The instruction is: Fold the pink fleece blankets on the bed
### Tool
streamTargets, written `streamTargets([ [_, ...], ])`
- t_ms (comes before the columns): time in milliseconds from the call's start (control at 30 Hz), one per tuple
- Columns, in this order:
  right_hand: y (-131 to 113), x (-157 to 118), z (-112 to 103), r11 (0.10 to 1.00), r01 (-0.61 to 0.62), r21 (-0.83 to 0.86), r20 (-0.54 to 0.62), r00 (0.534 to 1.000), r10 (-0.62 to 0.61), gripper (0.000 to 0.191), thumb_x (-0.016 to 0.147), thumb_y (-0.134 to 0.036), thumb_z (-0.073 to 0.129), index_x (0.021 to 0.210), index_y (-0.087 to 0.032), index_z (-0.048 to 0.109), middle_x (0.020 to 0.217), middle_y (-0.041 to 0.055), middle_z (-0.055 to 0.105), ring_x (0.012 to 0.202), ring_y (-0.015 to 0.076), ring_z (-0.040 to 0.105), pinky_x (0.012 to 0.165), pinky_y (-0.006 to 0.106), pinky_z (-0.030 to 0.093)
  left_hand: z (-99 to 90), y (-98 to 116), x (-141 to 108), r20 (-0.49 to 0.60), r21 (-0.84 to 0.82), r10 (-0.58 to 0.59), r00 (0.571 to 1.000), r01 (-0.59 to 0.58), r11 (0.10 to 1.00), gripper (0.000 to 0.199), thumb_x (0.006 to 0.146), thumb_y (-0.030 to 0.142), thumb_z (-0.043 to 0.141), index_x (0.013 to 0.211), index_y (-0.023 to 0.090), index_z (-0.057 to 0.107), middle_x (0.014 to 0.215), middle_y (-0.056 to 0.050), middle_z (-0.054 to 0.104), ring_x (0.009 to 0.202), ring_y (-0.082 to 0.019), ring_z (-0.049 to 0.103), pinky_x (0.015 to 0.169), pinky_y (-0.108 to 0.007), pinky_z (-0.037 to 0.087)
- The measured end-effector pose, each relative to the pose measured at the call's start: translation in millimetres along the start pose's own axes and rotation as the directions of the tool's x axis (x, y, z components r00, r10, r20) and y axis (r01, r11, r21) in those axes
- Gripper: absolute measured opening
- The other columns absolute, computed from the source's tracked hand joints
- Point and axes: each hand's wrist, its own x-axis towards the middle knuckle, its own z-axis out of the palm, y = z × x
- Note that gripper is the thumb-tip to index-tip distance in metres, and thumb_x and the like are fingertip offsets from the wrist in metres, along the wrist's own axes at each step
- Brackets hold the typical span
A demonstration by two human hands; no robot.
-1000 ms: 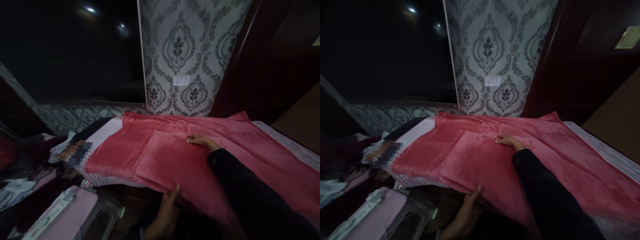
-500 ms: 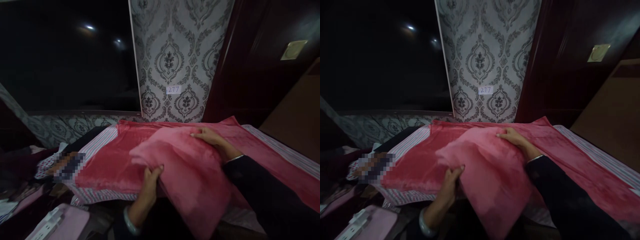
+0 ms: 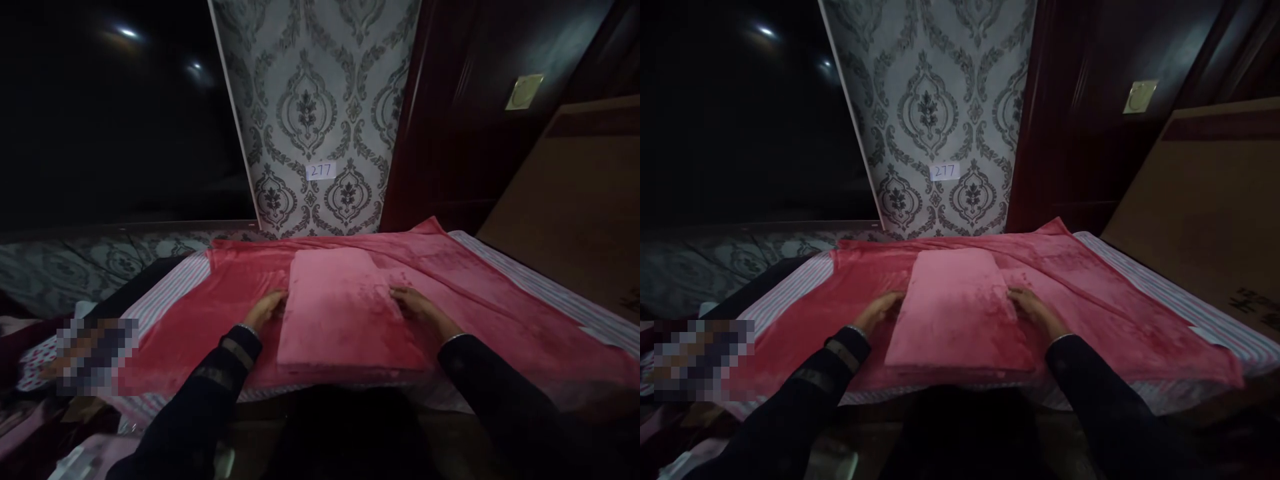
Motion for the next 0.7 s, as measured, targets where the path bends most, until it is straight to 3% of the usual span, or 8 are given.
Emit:
streamTargets([
  [67, -5, 17, -6, 0.996, -0.017, -0.084, -0.060, 0.998, 0.012, 0.050, 0.084, -0.047, 0.058, 0.122, -0.015, 0.065, 0.101, 0.0162, 0.074, 0.091, 0.0324, 0.071, 0.084, 0.047, 0.058, -1.2, 9, 15, -0.014, 0.087, 0.036, 0.999, -0.035, 0.996, 0.019, 0.075, 0.037, 0.072, 0.077, 0.019, 0.066, 0.065, -0.007, 0.068, 0.082, -0.029, 0.070, 0.079, -0.043, 0.055],
  [133, -25, 39, -9, 0.986, 0.041, -0.162, -0.141, 0.988, -0.064, 0.059, 0.086, -0.041, 0.059, 0.139, -0.015, 0.057, 0.122, 0.0174, 0.070, 0.112, 0.0338, 0.066, 0.100, 0.049, 0.051, 5.1, 29, 31, -0.048, 0.165, 0.128, 0.991, -0.119, 0.979, 0.028, 0.074, 0.034, 0.074, 0.096, 0.017, 0.070, 0.099, -0.013, 0.076, 0.113, -0.033, 0.066, 0.098, -0.045, 0.050],
  [200, -50, 59, -1, 0.939, 0.158, -0.306, -0.147, 0.966, -0.210, 0.065, 0.089, -0.038, 0.057, 0.149, -0.016, 0.049, 0.144, 0.0166, 0.058, 0.133, 0.0328, 0.054, 0.114, 0.047, 0.040, 21.6, 48, 43, -0.050, 0.231, 0.220, 0.974, -0.203, 0.952, 0.051, 0.070, 0.028, 0.077, 0.119, 0.015, 0.067, 0.139, -0.017, 0.065, 0.141, -0.034, 0.048, 0.117, -0.044, 0.035],
  [267, -70, 72, 19, 0.833, 0.256, -0.490, -0.095, 0.934, -0.343, 0.065, 0.095, -0.041, 0.052, 0.155, -0.017, 0.044, 0.158, 0.0145, 0.045, 0.146, 0.0314, 0.040, 0.122, 0.046, 0.030, 45.5, 56, 48, -0.004, 0.415, 0.303, 0.953, -0.274, 0.868, 0.068, 0.074, 0.030, 0.076, 0.138, 0.012, 0.058, 0.161, -0.018, 0.043, 0.154, -0.034, 0.027, 0.126, -0.046, 0.018],
  [333, -76, 77, 48, 0.731, 0.246, -0.637, -0.067, 0.927, -0.370, 0.063, 0.100, -0.046, 0.046, 0.158, -0.020, 0.041, 0.164, 0.0124, 0.036, 0.152, 0.0326, 0.029, 0.124, 0.053, 0.023, 69.8, 50, 46, 0.070, 0.684, 0.345, 0.936, -0.296, 0.667, 0.073, 0.086, 0.040, 0.066, 0.150, 0.011, 0.047, 0.168, -0.018, 0.028, 0.158, -0.035, 0.015, 0.128, -0.053, 0.009],
  [433, -60, 74, 87, 0.621, 0.174, -0.764, -0.062, 0.939, -0.340, 0.059, 0.104, -0.049, 0.040, 0.158, -0.025, 0.040, 0.167, 0.0116, 0.029, 0.154, 0.0354, 0.022, 0.121, 0.064, 0.021, 93.2, 22, 41, 0.127, 0.897, 0.326, 0.937, -0.249, 0.365, 0.071, 0.099, 0.050, 0.042, 0.158, 0.013, 0.036, 0.170, -0.019, 0.021, 0.159, -0.036, 0.012, 0.124, -0.064, 0.015],
  [533, -38, 69, 106, 0.548, 0.176, -0.818, -0.035, 0.935, -0.352, 0.058, 0.105, -0.048, 0.038, 0.158, -0.024, 0.041, 0.167, 0.0130, 0.028, 0.154, 0.0360, 0.023, 0.120, 0.065, 0.022, 97.8, -1, 38, 0.129, 0.927, 0.319, 0.939, -0.228, 0.298, 0.071, 0.101, 0.053, 0.035, 0.160, 0.013, 0.032, 0.169, -0.020, 0.021, 0.158, -0.037, 0.015, 0.119, -0.068, 0.024],
  [700, -35, 65, 106, 0.534, 0.174, -0.827, -0.035, 0.933, -0.359, 0.057, 0.106, -0.047, 0.036, 0.158, -0.024, 0.042, 0.167, 0.0128, 0.029, 0.153, 0.0349, 0.024, 0.120, 0.063, 0.022, 95.6, -3, 40, 0.124, 0.918, 0.301, 0.945, -0.225, 0.327, 0.073, 0.101, 0.055, 0.037, 0.160, 0.013, 0.032, 0.170, -0.020, 0.020, 0.158, -0.037, 0.016, 0.118, -0.066, 0.029],
])
